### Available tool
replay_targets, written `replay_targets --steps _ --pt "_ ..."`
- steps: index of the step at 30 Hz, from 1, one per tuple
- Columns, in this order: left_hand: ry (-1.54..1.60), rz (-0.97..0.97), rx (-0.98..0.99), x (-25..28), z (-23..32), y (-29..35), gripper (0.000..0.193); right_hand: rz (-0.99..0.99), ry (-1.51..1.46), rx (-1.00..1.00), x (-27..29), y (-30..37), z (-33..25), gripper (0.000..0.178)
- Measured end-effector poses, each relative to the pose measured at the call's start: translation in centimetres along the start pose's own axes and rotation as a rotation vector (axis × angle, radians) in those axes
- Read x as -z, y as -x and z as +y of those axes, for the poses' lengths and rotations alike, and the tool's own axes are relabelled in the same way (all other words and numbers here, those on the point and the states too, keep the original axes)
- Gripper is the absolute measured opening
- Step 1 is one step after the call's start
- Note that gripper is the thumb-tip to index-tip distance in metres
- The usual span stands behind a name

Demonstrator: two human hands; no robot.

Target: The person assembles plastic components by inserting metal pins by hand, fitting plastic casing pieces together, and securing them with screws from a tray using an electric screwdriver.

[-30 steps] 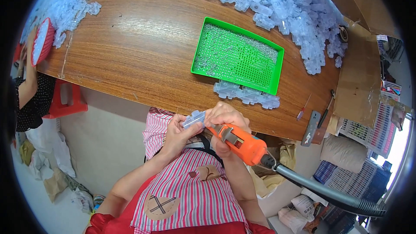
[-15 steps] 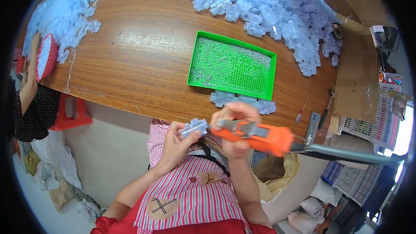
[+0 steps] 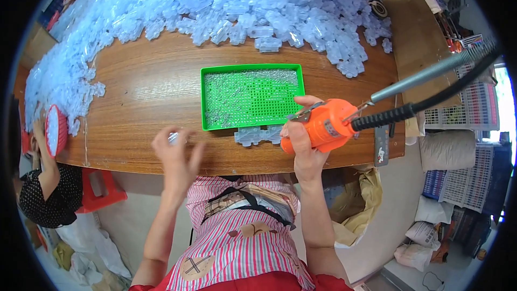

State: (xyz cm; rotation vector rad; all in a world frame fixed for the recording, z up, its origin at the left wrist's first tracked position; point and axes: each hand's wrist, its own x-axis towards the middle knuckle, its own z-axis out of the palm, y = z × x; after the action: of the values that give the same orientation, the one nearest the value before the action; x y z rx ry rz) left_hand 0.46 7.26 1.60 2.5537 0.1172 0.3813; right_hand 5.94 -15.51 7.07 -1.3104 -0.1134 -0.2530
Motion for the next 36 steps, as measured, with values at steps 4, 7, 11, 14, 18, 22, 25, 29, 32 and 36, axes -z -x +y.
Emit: replay_targets --steps 4,7,11,14,18,22,25,29,32,36 --pt "0.055 -0.082 -0.274 -4.4 4.1 -0.4 0.035 -0.045 -0.026 -0.041 0.8 0.2 0.0 0.044" --pt "0.027 -0.146 -0.293 -6.2 4.6 -0.2 0.043 -0.073 0.061 -0.049 0.9 0.2 -0.7 0.039" --pt "-0.047 -0.16 -0.315 -6.0 4.7 0.2 0.043 -0.107 -0.006 -0.057 1.5 0.2 -0.4 0.035" --pt "-0.066 -0.177 -0.325 -5.7 4.5 0.8 0.042 -0.07 -0.023 -0.073 1.5 0.5 0.1 0.04" --pt "-0.052 -0.258 -0.262 -4.9 4.6 0.9 0.048 -0.038 -0.024 -0.067 0.9 1.0 0.3 0.046" --pt "-0.011 -0.367 -0.179 -4.2 4.1 0.8 0.049 -0.098 0.018 -0.096 0.8 1.5 0.4 0.051" --pt "0.166 -0.398 -0.055 -3.1 3.3 1.7 0.049 -0.115 0.037 -0.123 0.6 1.8 0.8 0.057" --pt "0.596 -0.599 0.325 0.3 2.0 4.1 0.053 -0.136 -0.068 -0.172 -0.5 3.7 1.3 0.075" --pt "1.043 -0.826 0.684 -1.0 0.4 8.4 0.051 -0.181 -0.134 -0.2 -2.2 5.5 1.7 0.086" --pt "1.372 -0.741 0.896 -3.5 1.1 10.2 0.043 -0.258 -0.207 -0.144 -3.2 6.8 3.2 0.086"
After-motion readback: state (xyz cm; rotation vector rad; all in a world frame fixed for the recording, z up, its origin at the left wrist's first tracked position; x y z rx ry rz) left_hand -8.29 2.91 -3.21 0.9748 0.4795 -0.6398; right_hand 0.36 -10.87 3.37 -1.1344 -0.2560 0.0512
